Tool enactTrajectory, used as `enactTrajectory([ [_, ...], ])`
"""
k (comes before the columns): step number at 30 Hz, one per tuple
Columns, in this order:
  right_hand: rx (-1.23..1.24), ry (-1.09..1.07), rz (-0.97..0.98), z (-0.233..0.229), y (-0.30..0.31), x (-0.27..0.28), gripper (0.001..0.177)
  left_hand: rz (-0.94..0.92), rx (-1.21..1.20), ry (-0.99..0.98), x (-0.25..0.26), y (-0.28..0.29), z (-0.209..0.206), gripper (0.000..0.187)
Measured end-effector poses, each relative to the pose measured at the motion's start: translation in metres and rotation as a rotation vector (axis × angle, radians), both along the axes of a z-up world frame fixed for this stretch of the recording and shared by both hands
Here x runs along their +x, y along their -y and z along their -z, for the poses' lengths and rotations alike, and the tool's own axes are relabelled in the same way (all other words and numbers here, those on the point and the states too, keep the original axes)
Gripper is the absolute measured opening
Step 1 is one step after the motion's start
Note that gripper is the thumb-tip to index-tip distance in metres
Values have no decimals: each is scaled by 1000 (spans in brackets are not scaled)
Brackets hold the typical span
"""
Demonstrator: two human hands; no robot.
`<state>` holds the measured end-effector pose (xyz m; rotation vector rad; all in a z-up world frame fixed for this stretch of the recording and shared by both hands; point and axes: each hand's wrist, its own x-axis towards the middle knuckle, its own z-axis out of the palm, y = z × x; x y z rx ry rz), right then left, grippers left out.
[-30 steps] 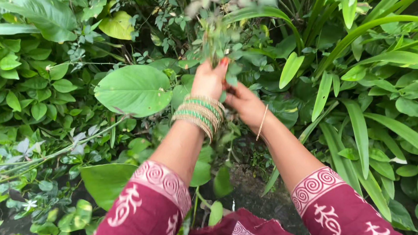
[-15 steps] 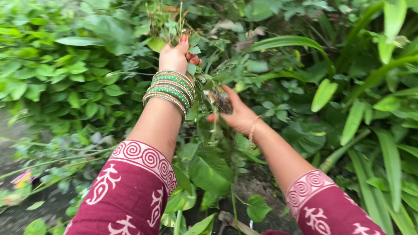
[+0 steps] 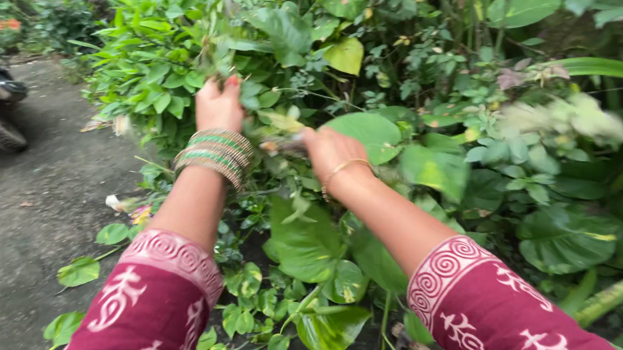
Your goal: The person removes weeds and small vine growth from around larger leafy plants by hand. They pull the unwanted stems from the soil to clear the ground between the foliage.
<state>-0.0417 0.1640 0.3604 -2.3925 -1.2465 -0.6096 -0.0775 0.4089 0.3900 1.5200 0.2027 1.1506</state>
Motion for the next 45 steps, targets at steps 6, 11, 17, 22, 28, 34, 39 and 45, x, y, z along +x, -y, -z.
enactTrajectory([
  [6, 82, 387, -250, -19, -84, -45, 16, -437, 140, -92, -93, -87, 27, 16],
  [11, 120, 476, -513, -7, -167, -89, 10, -467, 55, -103, -194, -145, 41, 16],
  [17, 18, 540, -695, 12, -237, -152, 13, -513, 141, -358, -295, -149, 52, 20],
  [22, 11, 427, -736, 34, -257, -186, 19, -343, 350, -630, -333, -118, 57, 44],
  [28, 29, 324, -837, 67, -279, -209, 60, -302, 418, -835, -350, -105, 82, 81],
  [34, 79, 215, -860, 109, -271, -201, 43, -455, 463, -1127, -348, -101, 111, 41],
  [39, 63, 573, -475, 97, -251, -181, 59, -660, 261, -1038, -355, -115, 125, 37],
  [45, -395, 166, -198, 122, -246, -145, 22, -890, -183, -939, -401, -148, 155, 32],
])
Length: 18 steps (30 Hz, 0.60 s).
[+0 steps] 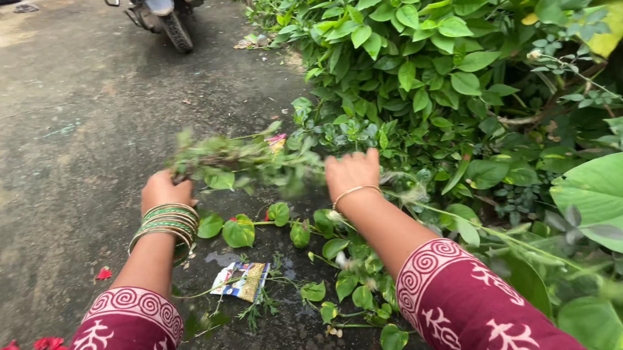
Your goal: The person removes weeds and small vine growth from around larger leafy plants by hand. They pull the unwanted stems from the soil to clear the ground between the foliage.
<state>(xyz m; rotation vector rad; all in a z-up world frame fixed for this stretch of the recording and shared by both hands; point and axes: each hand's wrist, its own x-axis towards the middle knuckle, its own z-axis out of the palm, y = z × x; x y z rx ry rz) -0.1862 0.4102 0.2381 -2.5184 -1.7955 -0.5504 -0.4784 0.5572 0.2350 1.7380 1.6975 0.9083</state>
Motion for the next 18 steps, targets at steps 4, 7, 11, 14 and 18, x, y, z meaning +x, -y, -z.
enactTrajectory([
  [4, -180, -451, 45, 13, -11, -2, 26, -185, 10, -74, -32, -21, 27, 28],
  [7, -227, -608, -163, 17, -12, -29, 39, -335, 34, 11, -55, -29, 54, 26],
  [11, -333, -464, -256, 24, -7, -62, 54, -642, -26, 349, -94, -36, 83, 26],
  [14, -350, -545, -318, 38, -14, -60, 68, -539, 41, 245, -124, -27, 114, 30],
  [18, -333, -683, -507, 82, -34, -52, 72, -142, -232, 155, -115, -44, 153, 51],
])
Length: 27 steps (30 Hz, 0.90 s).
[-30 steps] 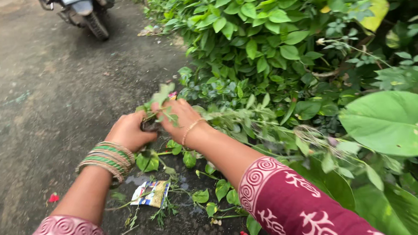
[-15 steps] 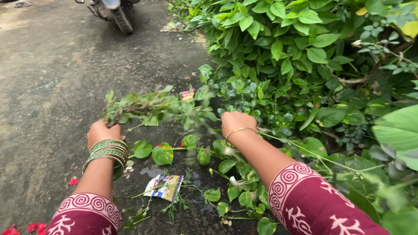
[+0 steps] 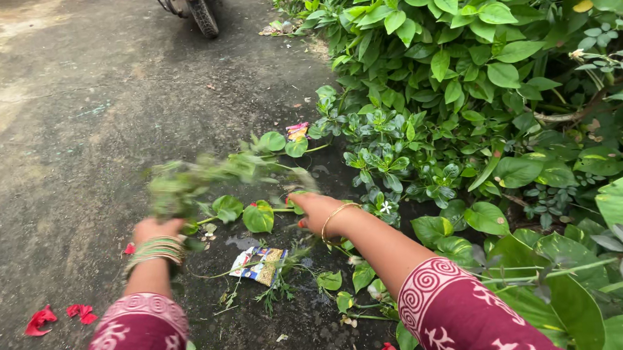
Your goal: The person removes weeds and small vine growth from around larger leafy plants by hand. They pull the unwanted stems from the soil to clear the ground between the foliage.
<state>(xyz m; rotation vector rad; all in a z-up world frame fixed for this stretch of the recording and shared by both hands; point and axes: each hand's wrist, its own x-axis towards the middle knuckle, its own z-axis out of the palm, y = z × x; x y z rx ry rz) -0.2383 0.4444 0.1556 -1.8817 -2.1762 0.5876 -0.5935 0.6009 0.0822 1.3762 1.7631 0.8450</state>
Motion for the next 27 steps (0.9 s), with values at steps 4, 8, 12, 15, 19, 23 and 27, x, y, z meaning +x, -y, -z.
enactTrajectory([
  [4, 48, 33, -96, 23, -10, 3, 68, 351, -185, -401, 36, -24, 35, 106],
  [8, -36, 113, -37, 16, 0, 8, 63, 389, -189, -348, 67, -38, 64, 92],
  [12, 60, 133, -25, 12, 3, 16, 49, 350, 18, -416, 95, -28, 43, 52],
  [15, 52, 110, 0, -4, 9, 14, 46, 349, 219, -508, 119, -4, 4, 31],
  [19, 13, 186, 62, -46, 30, -4, 37, 289, 756, -835, 152, 26, -39, 35],
  [23, 59, 409, 120, -74, 48, -12, 25, 340, 799, -971, 182, 58, -84, 33],
  [27, 533, 393, 201, -74, 45, 4, 55, 362, 800, -872, 208, 81, -124, 36],
])
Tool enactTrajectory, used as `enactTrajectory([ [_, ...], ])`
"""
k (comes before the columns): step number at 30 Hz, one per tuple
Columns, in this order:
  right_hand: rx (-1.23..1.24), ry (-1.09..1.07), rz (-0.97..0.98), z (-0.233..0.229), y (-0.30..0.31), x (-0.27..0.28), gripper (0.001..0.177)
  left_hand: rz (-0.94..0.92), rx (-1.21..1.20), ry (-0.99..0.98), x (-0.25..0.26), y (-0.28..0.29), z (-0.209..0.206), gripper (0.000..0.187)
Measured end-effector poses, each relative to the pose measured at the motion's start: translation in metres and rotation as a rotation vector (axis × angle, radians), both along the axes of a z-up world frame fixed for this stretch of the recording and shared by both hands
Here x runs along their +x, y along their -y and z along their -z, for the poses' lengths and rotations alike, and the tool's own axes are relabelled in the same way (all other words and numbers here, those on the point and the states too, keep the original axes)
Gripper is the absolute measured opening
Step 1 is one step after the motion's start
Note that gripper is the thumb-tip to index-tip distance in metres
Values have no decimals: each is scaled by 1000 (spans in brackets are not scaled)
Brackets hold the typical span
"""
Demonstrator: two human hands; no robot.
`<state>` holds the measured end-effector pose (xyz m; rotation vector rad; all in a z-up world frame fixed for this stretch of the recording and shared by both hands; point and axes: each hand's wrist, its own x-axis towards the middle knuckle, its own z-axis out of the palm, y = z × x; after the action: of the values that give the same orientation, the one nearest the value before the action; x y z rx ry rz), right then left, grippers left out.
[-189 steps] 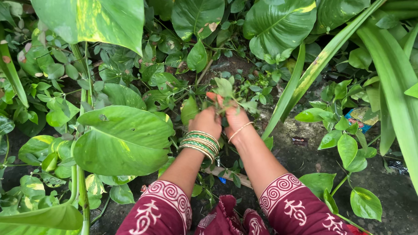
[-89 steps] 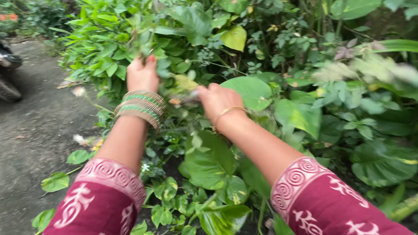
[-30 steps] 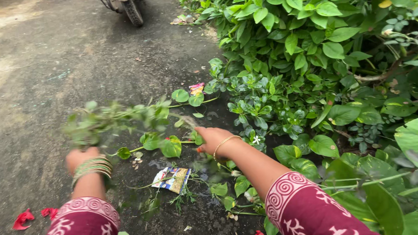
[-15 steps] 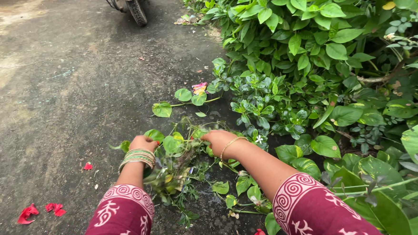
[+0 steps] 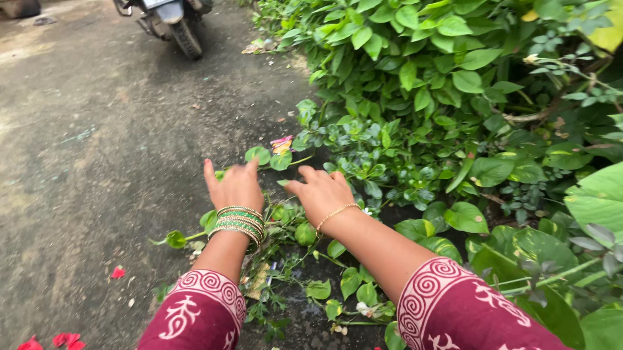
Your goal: The person removes weeds and small vine growth from around larger leafy plants by hand. They pull the unwanted stems from the soil to clear the ground between the foliage.
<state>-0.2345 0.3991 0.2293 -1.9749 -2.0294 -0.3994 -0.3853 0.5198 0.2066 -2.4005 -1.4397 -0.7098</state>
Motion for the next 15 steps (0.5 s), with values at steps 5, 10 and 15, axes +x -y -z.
enactTrajectory([
  [5, -184, -61, 148, -28, -1, 24, 42, 5, -20, -104, 33, 22, -46, 30],
  [10, -308, -100, 214, -78, 21, 36, 42, 60, 9, -4, 62, 35, -62, 21],
  [15, -297, -31, 264, -117, 51, 56, 38, 138, 62, 30, 94, 48, -74, 54],
])
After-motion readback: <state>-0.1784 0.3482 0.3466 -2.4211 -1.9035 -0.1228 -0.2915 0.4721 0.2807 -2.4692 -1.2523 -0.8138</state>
